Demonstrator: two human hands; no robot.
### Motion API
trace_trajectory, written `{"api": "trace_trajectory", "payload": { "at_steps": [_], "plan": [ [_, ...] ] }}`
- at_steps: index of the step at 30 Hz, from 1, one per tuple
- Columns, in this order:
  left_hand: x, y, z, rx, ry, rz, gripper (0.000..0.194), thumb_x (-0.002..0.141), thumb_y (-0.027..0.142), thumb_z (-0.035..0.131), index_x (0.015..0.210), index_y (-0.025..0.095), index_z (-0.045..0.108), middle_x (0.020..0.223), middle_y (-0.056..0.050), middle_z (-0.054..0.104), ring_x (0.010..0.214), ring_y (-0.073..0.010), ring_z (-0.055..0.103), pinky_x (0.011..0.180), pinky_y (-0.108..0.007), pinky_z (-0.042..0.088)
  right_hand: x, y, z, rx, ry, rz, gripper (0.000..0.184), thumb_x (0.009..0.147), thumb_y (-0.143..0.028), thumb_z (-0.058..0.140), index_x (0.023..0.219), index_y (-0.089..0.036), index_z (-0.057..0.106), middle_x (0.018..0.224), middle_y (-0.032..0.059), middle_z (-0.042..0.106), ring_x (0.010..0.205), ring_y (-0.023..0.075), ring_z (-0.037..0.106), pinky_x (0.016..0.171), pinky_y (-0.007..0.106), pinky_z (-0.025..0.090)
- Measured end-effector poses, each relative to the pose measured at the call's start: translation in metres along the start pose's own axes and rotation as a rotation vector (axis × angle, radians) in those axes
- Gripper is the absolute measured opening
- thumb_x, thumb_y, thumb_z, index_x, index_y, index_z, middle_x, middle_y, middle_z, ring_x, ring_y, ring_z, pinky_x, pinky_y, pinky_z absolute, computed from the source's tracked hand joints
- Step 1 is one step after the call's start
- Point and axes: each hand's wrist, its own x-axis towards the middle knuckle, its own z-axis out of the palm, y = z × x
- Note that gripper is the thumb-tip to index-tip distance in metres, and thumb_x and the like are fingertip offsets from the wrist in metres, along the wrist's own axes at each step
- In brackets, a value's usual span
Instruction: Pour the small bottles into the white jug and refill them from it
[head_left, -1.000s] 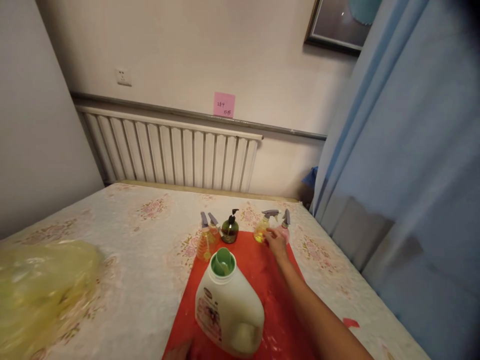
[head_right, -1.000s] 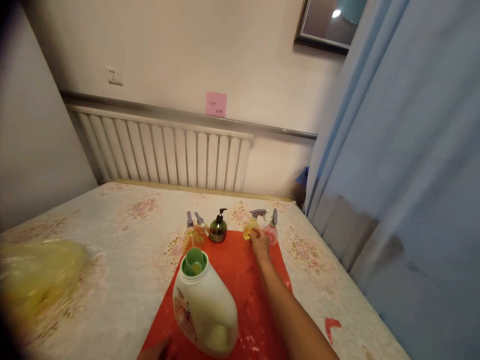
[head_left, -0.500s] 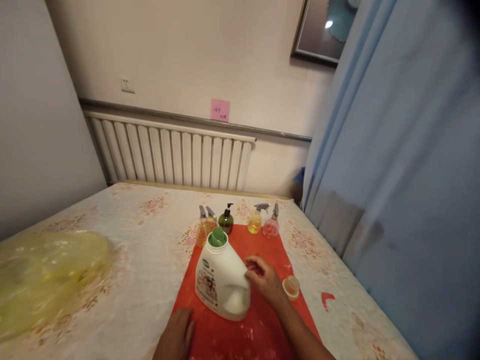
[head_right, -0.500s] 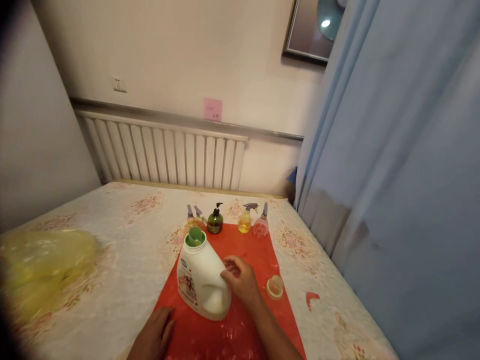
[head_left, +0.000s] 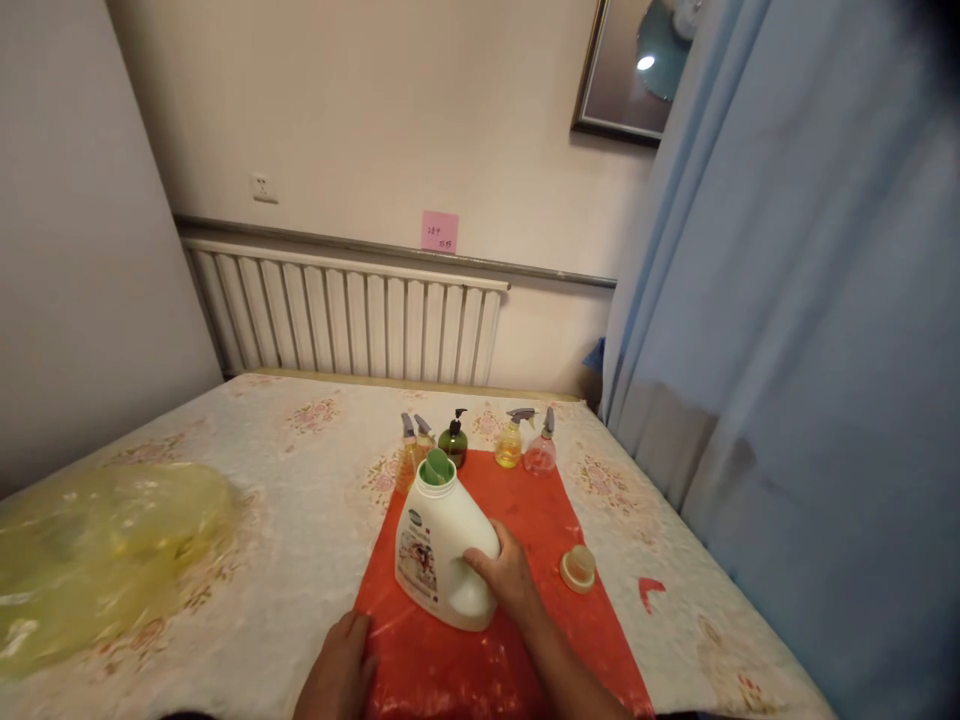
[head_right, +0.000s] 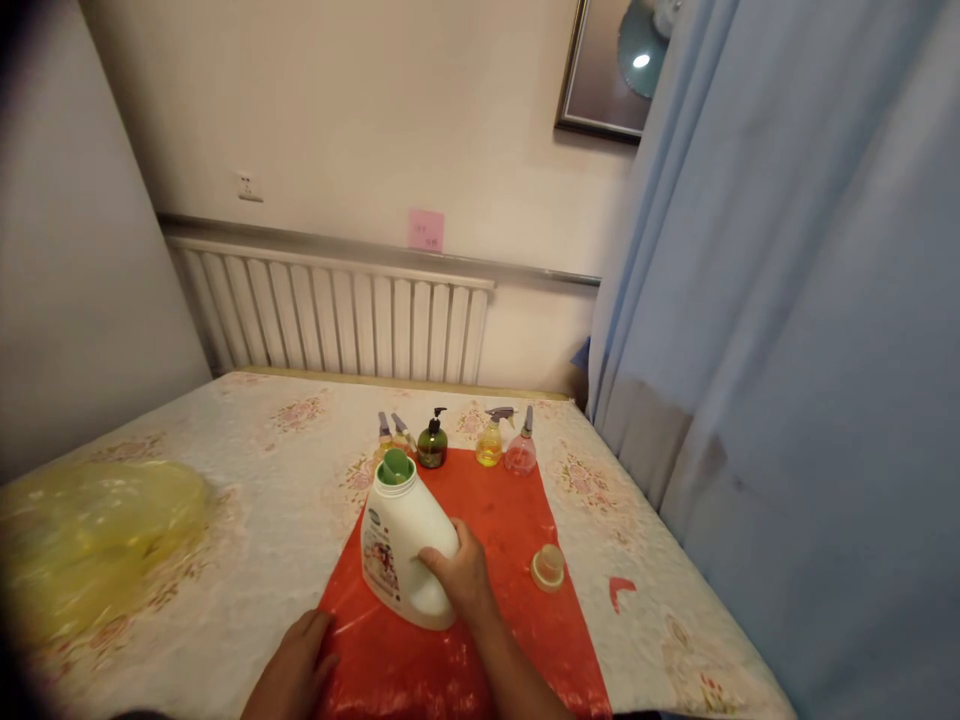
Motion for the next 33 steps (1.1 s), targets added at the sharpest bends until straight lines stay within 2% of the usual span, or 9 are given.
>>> {"api": "trace_trajectory", "payload": {
  "at_steps": [3, 5, 14, 19, 27, 33],
  "plan": [
    [0.004, 0.001, -0.002, 0.011, -0.024, 0.0, 0.024, 0.079, 0.016, 0.046, 0.101, 0.019, 0.054, 0.112, -0.009, 0.057, 0.105, -0.0227, 0.054, 0.098, -0.037, 0.04, -0.002, 0.007, 0.004, -0.021, 0.028, 0.012, 0.03, 0.063, -0.04, 0.069, 0.081, -0.016, 0.064, 0.072, 0.0019, 0.066, 0.067, 0.02, 0.058, 0.058, 0.026, 0.045],
    [0.005, 0.002, -0.004, 0.008, -0.03, -0.004, 0.021, 0.078, 0.016, 0.047, 0.097, 0.018, 0.055, 0.109, -0.009, 0.057, 0.102, -0.0222, 0.054, 0.096, -0.035, 0.04, -0.002, 0.011, 0.007, -0.015, 0.042, 0.002, 0.027, 0.065, -0.042, 0.067, 0.075, -0.017, 0.061, 0.067, 0.0, 0.062, 0.063, 0.0179, 0.056, 0.055, 0.025, 0.044],
    [-0.004, 0.017, -0.016, -0.008, -0.025, -0.044, 0.021, 0.073, 0.009, 0.051, 0.091, 0.018, 0.056, 0.106, -0.007, 0.054, 0.102, -0.0194, 0.051, 0.094, -0.03, 0.037, -0.001, 0.016, 0.011, -0.015, 0.106, -0.04, 0.029, 0.07, -0.046, 0.063, 0.074, -0.018, 0.057, 0.063, -0.0025, 0.057, 0.06, 0.0155, 0.051, 0.053, 0.023, 0.041],
    [-0.005, 0.023, -0.02, -0.003, -0.061, -0.097, 0.022, 0.073, 0.009, 0.053, 0.092, 0.019, 0.056, 0.109, -0.007, 0.053, 0.105, -0.02, 0.051, 0.093, -0.03, 0.038, 0.005, 0.014, -0.001, -0.046, 0.124, -0.054, 0.031, 0.07, -0.048, 0.064, 0.074, -0.018, 0.058, 0.062, -0.0031, 0.056, 0.059, 0.0159, 0.051, 0.053, 0.024, 0.04],
    [-0.01, 0.023, -0.017, -0.024, -0.029, -0.091, 0.023, 0.075, 0.011, 0.052, 0.096, 0.019, 0.056, 0.111, -0.007, 0.052, 0.107, -0.0208, 0.049, 0.093, -0.031, 0.037, 0.01, -0.001, -0.023, -0.102, 0.199, -0.06, 0.033, 0.067, -0.052, 0.065, 0.07, -0.02, 0.055, 0.059, -0.0035, 0.054, 0.058, 0.0165, 0.048, 0.055, 0.026, 0.037],
    [-0.012, 0.022, -0.014, -0.013, -0.015, -0.07, 0.021, 0.075, 0.01, 0.05, 0.094, 0.018, 0.056, 0.111, -0.008, 0.052, 0.106, -0.0207, 0.048, 0.094, -0.031, 0.036, 0.009, -0.008, -0.012, -0.093, 0.207, -0.061, 0.034, 0.07, -0.053, 0.062, 0.067, -0.021, 0.051, 0.058, -0.0039, 0.052, 0.056, 0.0157, 0.047, 0.053, 0.025, 0.037]
  ]
}}
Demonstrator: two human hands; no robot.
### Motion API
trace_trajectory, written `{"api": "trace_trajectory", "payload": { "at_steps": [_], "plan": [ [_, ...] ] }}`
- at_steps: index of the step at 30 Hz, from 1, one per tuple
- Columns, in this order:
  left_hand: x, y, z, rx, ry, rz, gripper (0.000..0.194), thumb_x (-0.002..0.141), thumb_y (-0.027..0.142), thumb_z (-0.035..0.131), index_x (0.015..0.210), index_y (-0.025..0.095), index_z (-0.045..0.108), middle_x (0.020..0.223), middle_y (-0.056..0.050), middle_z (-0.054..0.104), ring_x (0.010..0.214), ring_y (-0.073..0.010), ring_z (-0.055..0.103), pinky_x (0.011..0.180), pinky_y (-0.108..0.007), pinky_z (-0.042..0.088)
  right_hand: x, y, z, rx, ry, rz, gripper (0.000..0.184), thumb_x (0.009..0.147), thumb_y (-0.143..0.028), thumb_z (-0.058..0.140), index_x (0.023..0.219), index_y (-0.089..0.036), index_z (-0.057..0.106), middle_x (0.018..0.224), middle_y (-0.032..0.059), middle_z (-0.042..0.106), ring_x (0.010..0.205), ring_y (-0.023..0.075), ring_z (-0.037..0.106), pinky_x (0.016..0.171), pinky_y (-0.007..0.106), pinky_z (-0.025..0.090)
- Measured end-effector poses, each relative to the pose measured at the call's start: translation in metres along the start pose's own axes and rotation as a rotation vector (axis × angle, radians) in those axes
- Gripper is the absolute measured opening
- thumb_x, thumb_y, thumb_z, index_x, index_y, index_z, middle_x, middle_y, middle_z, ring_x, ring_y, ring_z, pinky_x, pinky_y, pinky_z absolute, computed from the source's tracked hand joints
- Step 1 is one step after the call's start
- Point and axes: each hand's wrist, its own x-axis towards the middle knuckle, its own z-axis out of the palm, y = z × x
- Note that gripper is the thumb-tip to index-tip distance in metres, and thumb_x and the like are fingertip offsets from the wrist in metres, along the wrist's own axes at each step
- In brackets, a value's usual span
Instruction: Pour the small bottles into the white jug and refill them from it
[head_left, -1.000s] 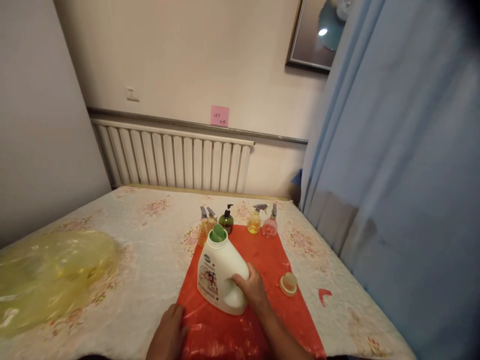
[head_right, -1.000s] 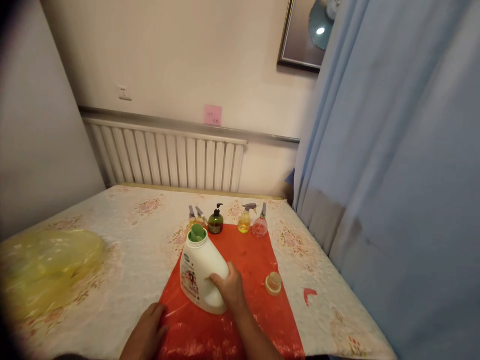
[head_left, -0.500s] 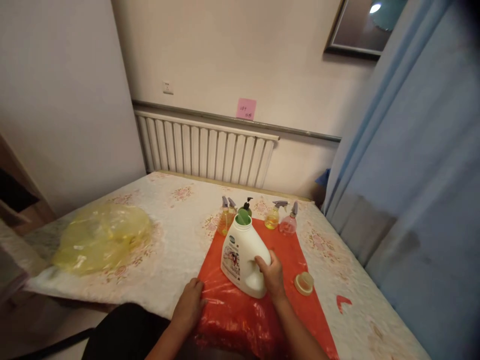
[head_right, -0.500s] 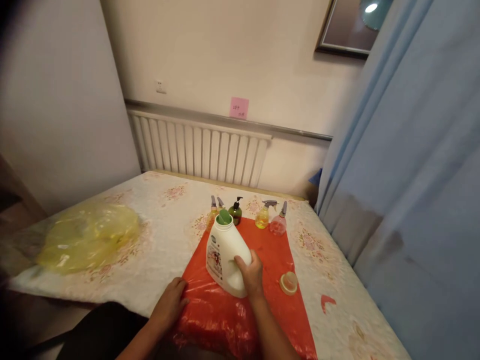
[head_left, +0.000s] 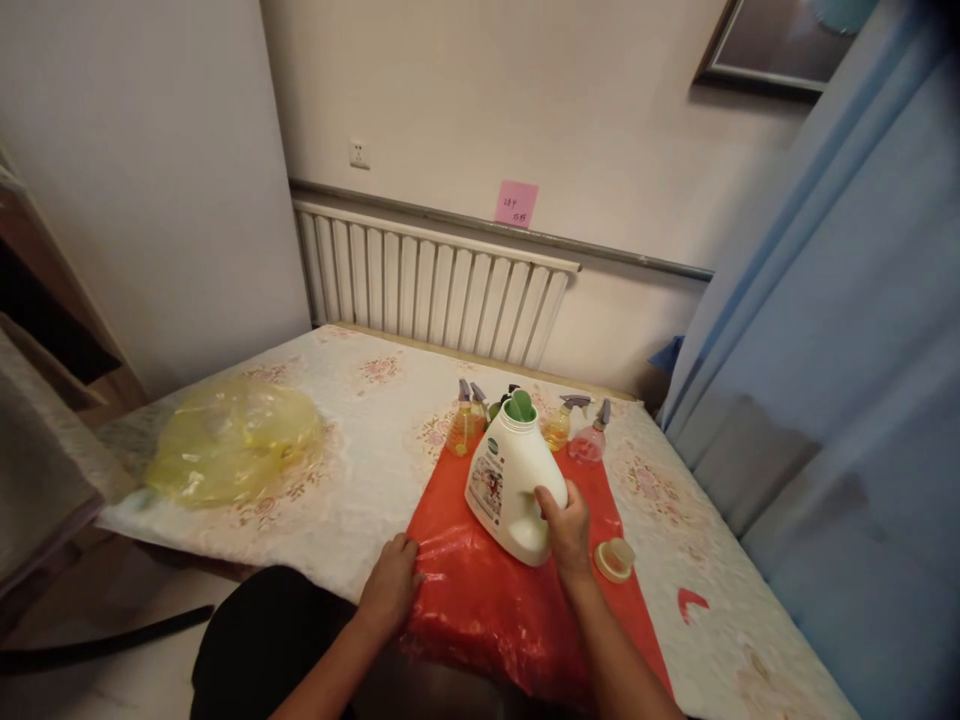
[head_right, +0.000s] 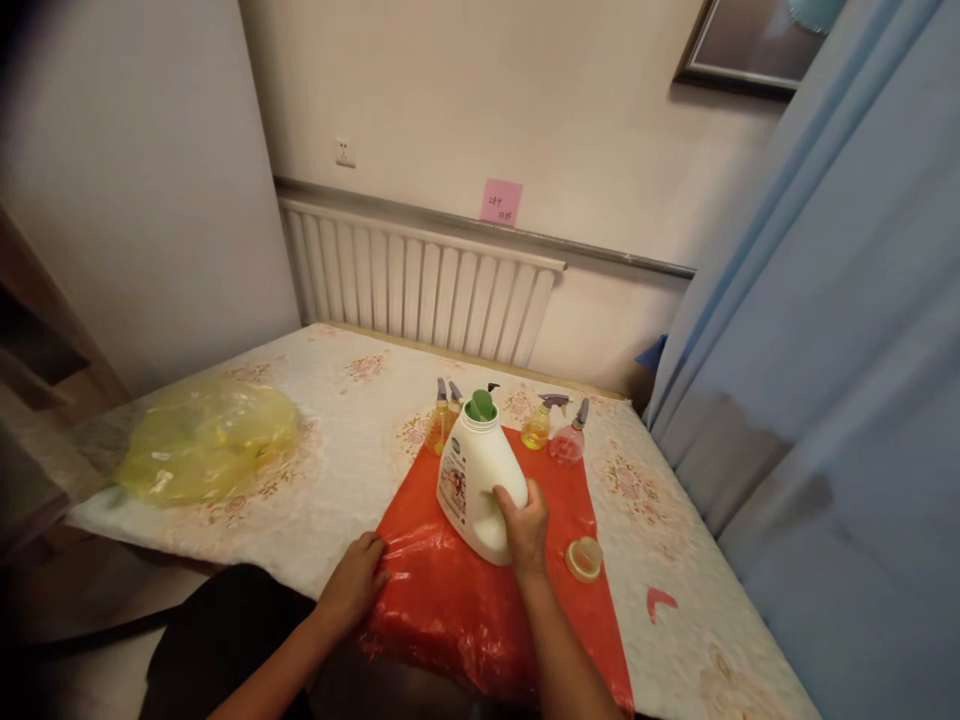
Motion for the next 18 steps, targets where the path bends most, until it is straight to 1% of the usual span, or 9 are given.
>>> {"api": "trace_trajectory", "payload": {
  "at_steps": [6, 10, 14, 18],
  "plan": [
    [-0.002, -0.002, 0.002, 0.015, -0.003, 0.009, 0.022, 0.076, 0.011, 0.051, 0.096, 0.018, 0.056, 0.111, -0.007, 0.052, 0.106, -0.021, 0.047, 0.095, -0.032, 0.036, -0.012, 0.003, 0.027, 0.042, -0.04, 0.001, 0.033, 0.071, -0.052, 0.062, 0.067, -0.021, 0.052, 0.057, -0.0045, 0.052, 0.057, 0.015, 0.048, 0.053, 0.024, 0.038],
    [-0.002, -0.002, 0.003, 0.018, 0.004, 0.007, 0.024, 0.077, 0.01, 0.05, 0.099, 0.017, 0.057, 0.112, -0.008, 0.051, 0.107, -0.0208, 0.046, 0.095, -0.031, 0.036, -0.019, 0.006, 0.04, 0.06, -0.071, 0.001, 0.032, 0.071, -0.05, 0.062, 0.067, -0.02, 0.052, 0.056, -0.0054, 0.051, 0.057, 0.0146, 0.048, 0.054, 0.024, 0.037],
    [-0.004, -0.003, 0.004, 0.017, 0.008, 0.015, 0.026, 0.077, 0.01, 0.049, 0.1, 0.017, 0.057, 0.112, -0.008, 0.051, 0.108, -0.0207, 0.046, 0.096, -0.031, 0.036, -0.024, 0.011, 0.047, 0.07, -0.095, 0.019, 0.03, 0.072, -0.048, 0.062, 0.07, -0.019, 0.055, 0.059, -0.0042, 0.053, 0.059, 0.0149, 0.048, 0.055, 0.024, 0.037],
    [-0.005, -0.004, 0.004, 0.019, 0.0, 0.021, 0.027, 0.076, 0.011, 0.049, 0.101, 0.016, 0.058, 0.114, -0.009, 0.052, 0.109, -0.0212, 0.046, 0.098, -0.032, 0.036, -0.028, 0.015, 0.048, 0.084, -0.116, 0.034, 0.031, 0.072, -0.048, 0.062, 0.073, -0.019, 0.054, 0.063, -0.0033, 0.054, 0.06, 0.0155, 0.049, 0.056, 0.024, 0.038]
  ]
}}
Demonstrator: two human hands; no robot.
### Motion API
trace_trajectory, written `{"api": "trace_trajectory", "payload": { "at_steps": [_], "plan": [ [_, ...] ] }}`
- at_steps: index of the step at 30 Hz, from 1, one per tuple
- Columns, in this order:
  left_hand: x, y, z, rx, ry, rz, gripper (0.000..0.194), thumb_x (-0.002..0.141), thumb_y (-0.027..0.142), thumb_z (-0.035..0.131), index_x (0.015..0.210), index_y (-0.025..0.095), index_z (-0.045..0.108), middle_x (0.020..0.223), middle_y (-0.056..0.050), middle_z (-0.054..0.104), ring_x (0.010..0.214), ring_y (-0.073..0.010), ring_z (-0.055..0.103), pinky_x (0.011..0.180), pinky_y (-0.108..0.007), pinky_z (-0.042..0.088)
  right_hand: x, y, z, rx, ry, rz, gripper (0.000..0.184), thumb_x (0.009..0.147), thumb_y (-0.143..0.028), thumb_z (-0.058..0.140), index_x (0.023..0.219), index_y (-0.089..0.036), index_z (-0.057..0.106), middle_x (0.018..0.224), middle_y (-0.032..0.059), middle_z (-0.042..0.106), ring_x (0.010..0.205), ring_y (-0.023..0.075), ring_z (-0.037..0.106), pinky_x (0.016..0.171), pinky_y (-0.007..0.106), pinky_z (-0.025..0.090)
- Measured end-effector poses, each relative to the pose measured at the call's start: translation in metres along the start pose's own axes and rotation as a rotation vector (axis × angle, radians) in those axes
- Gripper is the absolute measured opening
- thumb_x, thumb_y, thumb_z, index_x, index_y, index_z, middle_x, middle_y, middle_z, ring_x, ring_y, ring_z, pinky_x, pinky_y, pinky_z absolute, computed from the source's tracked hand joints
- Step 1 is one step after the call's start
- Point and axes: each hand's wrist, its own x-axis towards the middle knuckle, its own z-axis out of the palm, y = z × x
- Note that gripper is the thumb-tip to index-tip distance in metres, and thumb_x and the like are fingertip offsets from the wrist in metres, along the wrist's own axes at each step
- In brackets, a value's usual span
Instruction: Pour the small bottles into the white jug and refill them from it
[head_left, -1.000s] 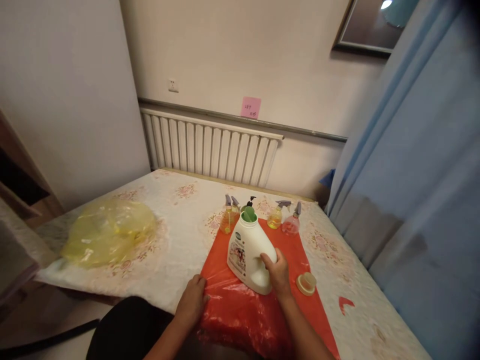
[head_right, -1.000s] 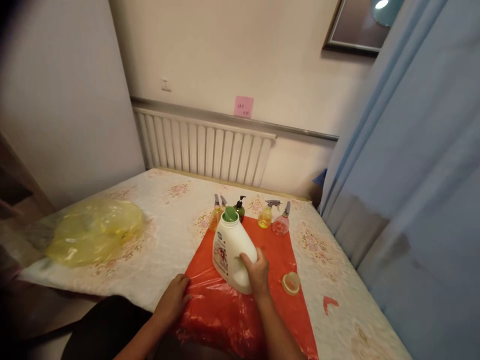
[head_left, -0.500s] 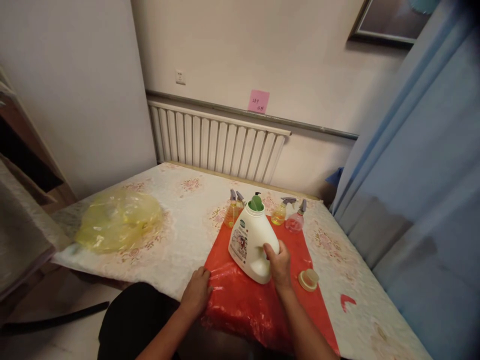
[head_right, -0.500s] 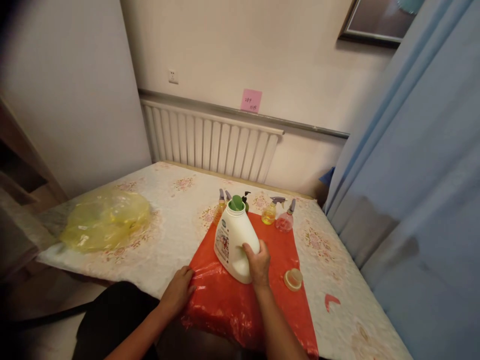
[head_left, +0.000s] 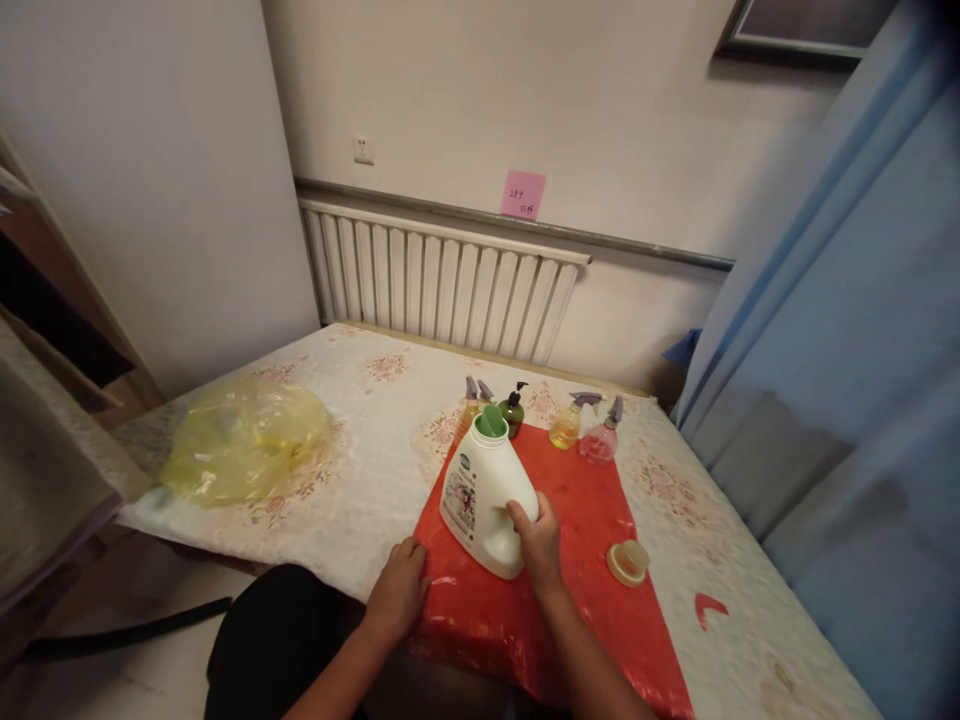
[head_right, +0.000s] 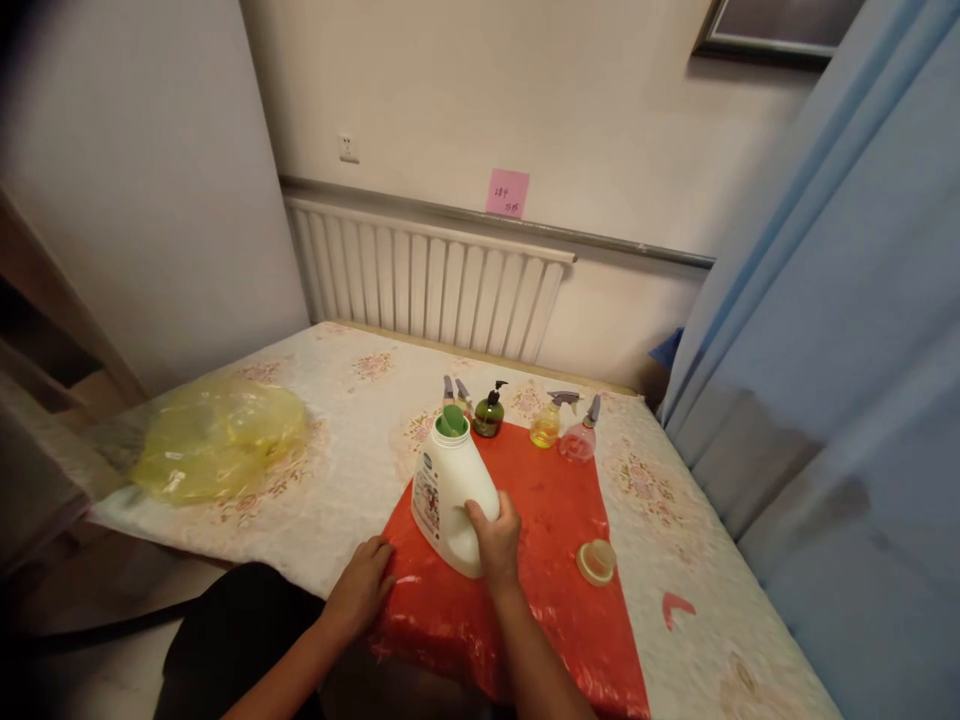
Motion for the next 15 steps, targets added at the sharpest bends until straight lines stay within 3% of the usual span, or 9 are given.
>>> {"api": "trace_trajectory", "payload": {
  "at_steps": [8, 12, 15],
  "plan": [
    [0.0, -0.002, 0.004, 0.038, 0.009, 0.018, 0.029, 0.083, 0.015, 0.044, 0.107, 0.014, 0.06, 0.12, -0.013, 0.054, 0.113, -0.0233, 0.047, 0.102, -0.035, 0.036, -0.001, 0.005, -0.01, 0.095, -0.087, -0.026, 0.028, 0.077, -0.046, 0.055, 0.075, -0.018, 0.059, 0.065, -0.0019, 0.057, 0.062, 0.0157, 0.051, 0.055, 0.023, 0.039],
    [0.001, -0.007, 0.008, 0.062, 0.015, 0.034, 0.031, 0.085, 0.016, 0.042, 0.11, 0.014, 0.061, 0.12, -0.013, 0.057, 0.112, -0.0234, 0.05, 0.103, -0.035, 0.038, 0.013, 0.01, -0.023, 0.165, -0.063, -0.036, 0.033, 0.084, -0.047, 0.043, 0.086, -0.018, 0.059, 0.074, 0.0001, 0.059, 0.069, 0.0167, 0.055, 0.063, 0.025, 0.045],
    [0.001, -0.012, 0.012, 0.067, 0.025, 0.029, 0.033, 0.086, 0.019, 0.043, 0.113, 0.016, 0.061, 0.124, -0.012, 0.058, 0.116, -0.0237, 0.051, 0.105, -0.036, 0.038, 0.03, 0.017, -0.031, 0.188, -0.04, -0.014, 0.031, 0.085, -0.047, 0.045, 0.083, -0.019, 0.059, 0.066, -0.0017, 0.056, 0.064, 0.0159, 0.055, 0.062, 0.025, 0.045]
  ]
}}
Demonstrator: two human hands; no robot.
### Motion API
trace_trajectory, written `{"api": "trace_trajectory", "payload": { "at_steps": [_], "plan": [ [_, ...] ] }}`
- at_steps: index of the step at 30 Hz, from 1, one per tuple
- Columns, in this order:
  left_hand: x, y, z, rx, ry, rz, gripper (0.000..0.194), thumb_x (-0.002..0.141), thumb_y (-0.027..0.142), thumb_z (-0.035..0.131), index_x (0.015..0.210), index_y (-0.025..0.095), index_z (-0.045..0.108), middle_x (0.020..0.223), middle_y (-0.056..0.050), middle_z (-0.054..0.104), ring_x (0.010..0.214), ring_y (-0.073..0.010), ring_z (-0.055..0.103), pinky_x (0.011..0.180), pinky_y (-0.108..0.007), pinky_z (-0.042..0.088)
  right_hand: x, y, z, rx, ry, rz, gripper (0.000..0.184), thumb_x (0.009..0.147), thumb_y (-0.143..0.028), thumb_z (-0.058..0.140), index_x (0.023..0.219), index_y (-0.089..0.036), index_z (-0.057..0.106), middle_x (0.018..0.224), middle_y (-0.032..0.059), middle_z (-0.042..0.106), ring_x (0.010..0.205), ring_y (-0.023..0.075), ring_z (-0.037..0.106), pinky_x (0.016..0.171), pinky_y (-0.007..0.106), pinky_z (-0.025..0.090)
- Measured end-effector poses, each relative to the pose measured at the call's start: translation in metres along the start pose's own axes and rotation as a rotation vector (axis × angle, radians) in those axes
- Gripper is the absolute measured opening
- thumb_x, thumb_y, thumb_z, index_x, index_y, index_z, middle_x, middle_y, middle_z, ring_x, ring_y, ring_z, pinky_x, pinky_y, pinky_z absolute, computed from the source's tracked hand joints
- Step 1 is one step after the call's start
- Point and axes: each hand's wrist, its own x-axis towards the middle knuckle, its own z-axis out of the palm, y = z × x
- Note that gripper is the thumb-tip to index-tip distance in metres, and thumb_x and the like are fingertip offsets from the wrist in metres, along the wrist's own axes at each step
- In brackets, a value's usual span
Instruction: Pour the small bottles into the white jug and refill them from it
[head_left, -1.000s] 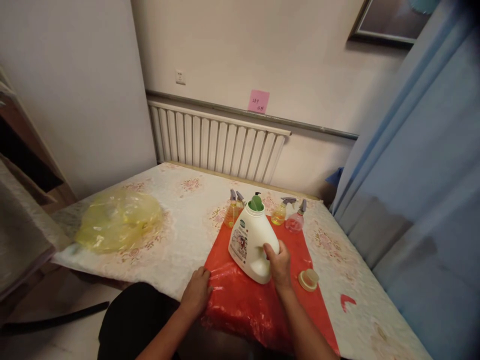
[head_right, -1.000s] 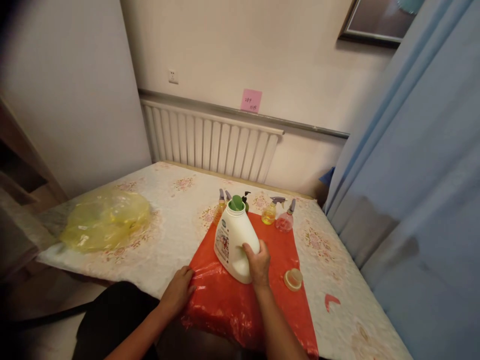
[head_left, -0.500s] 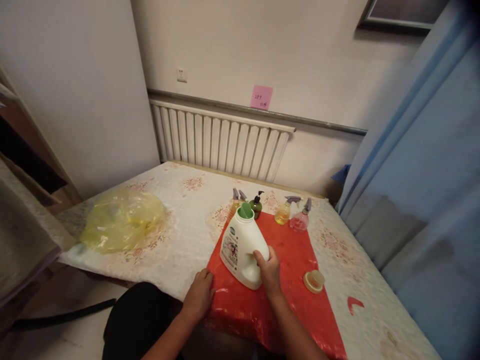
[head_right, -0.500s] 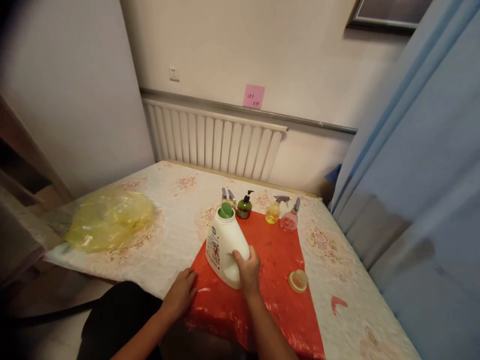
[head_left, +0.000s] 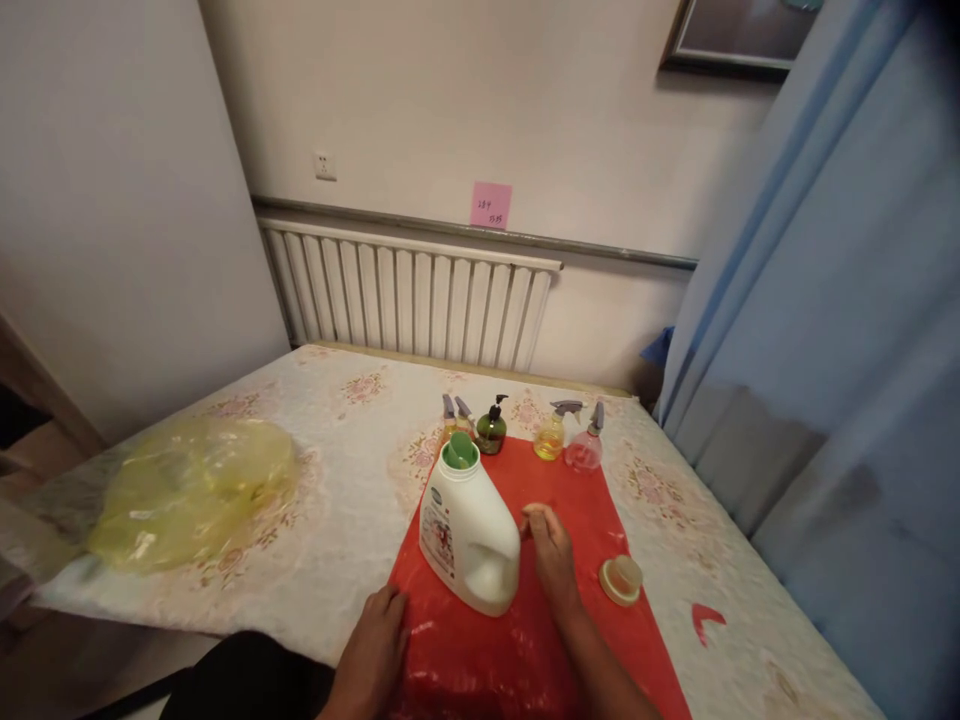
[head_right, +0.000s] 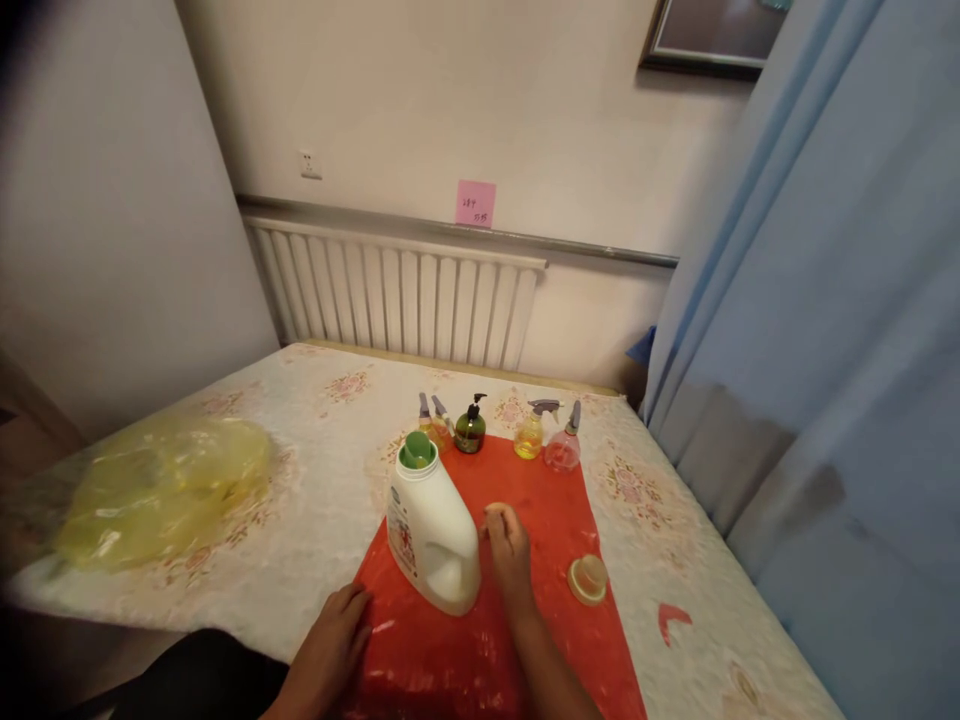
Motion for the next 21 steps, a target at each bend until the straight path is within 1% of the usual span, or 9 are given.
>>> {"api": "trace_trajectory", "payload": {
  "at_steps": [3, 5, 8, 11, 14, 16, 19, 21],
  "plan": [
    [0.0, -0.005, 0.003, -0.004, 0.004, -0.013, 0.036, 0.087, 0.023, 0.043, 0.118, 0.018, 0.06, 0.127, -0.012, 0.059, 0.118, -0.0238, 0.053, 0.107, -0.037, 0.039, 0.016, 0.007, -0.004, 0.003, 0.002, 0.032, 0.026, 0.078, -0.045, 0.056, 0.072, -0.02, 0.058, 0.058, -0.0038, 0.053, 0.055, 0.0143, 0.052, 0.055, 0.024, 0.042],
    [0.001, -0.007, 0.003, -0.002, -0.013, -0.023, 0.036, 0.087, 0.025, 0.043, 0.118, 0.018, 0.061, 0.127, -0.012, 0.059, 0.118, -0.0245, 0.053, 0.107, -0.038, 0.04, 0.023, 0.011, -0.003, 0.005, 0.0, 0.054, 0.024, 0.074, -0.044, 0.059, 0.07, -0.02, 0.057, 0.055, -0.0047, 0.051, 0.051, 0.0137, 0.05, 0.051, 0.023, 0.04],
    [0.003, -0.005, -0.003, -0.023, -0.042, -0.036, 0.036, 0.087, 0.026, 0.044, 0.117, 0.018, 0.062, 0.125, -0.013, 0.062, 0.117, -0.025, 0.055, 0.106, -0.04, 0.041, 0.028, 0.019, 0.001, 0.006, -0.014, 0.083, 0.023, 0.07, -0.043, 0.06, 0.069, -0.021, 0.056, 0.052, -0.0058, 0.049, 0.048, 0.0135, 0.049, 0.049, 0.024, 0.04],
    [0.005, 0.0, -0.012, -0.09, -0.049, -0.029, 0.034, 0.087, 0.026, 0.043, 0.115, 0.019, 0.062, 0.12, -0.011, 0.064, 0.111, -0.0234, 0.059, 0.102, -0.038, 0.045, 0.031, 0.026, 0.005, -0.008, -0.028, 0.103, 0.021, 0.069, -0.041, 0.059, 0.069, -0.021, 0.055, 0.051, -0.0066, 0.047, 0.047, 0.0131, 0.048, 0.048, 0.024, 0.04],
    [0.007, 0.003, -0.02, -0.171, -0.015, 0.004, 0.032, 0.089, 0.031, 0.042, 0.111, 0.021, 0.063, 0.115, -0.01, 0.066, 0.106, -0.0214, 0.062, 0.097, -0.035, 0.049, 0.037, 0.034, 0.007, -0.036, -0.033, 0.106, 0.019, 0.067, -0.04, 0.059, 0.069, -0.021, 0.055, 0.051, -0.0064, 0.049, 0.048, 0.0131, 0.049, 0.048, 0.023, 0.039],
    [0.009, 0.003, -0.021, -0.224, 0.035, 0.024, 0.031, 0.09, 0.034, 0.041, 0.109, 0.022, 0.063, 0.114, -0.009, 0.067, 0.105, -0.0206, 0.063, 0.095, -0.034, 0.05, 0.046, 0.04, 0.007, -0.062, -0.031, 0.098, 0.019, 0.065, -0.039, 0.06, 0.068, -0.021, 0.056, 0.05, -0.0066, 0.049, 0.047, 0.013, 0.048, 0.047, 0.024, 0.039],
    [0.014, -0.002, -0.016, -0.285, 0.106, 0.033, 0.031, 0.09, 0.039, 0.042, 0.106, 0.023, 0.063, 0.109, -0.008, 0.07, 0.1, -0.0205, 0.065, 0.091, -0.033, 0.053, 0.068, 0.047, 0.006, -0.118, -0.009, 0.079, 0.02, 0.063, -0.04, 0.061, 0.066, -0.02, 0.057, 0.048, -0.007, 0.049, 0.046, 0.0125, 0.047, 0.046, 0.023, 0.038],
    [0.017, -0.008, -0.009, -0.315, 0.119, 0.021, 0.032, 0.089, 0.042, 0.043, 0.105, 0.024, 0.064, 0.107, -0.007, 0.072, 0.098, -0.0211, 0.067, 0.089, -0.032, 0.055, 0.088, 0.05, 0.007, -0.168, 0.018, 0.06, 0.022, 0.063, -0.041, 0.063, 0.066, -0.02, 0.058, 0.049, -0.0069, 0.05, 0.047, 0.0124, 0.047, 0.047, 0.023, 0.038]
  ]
}}
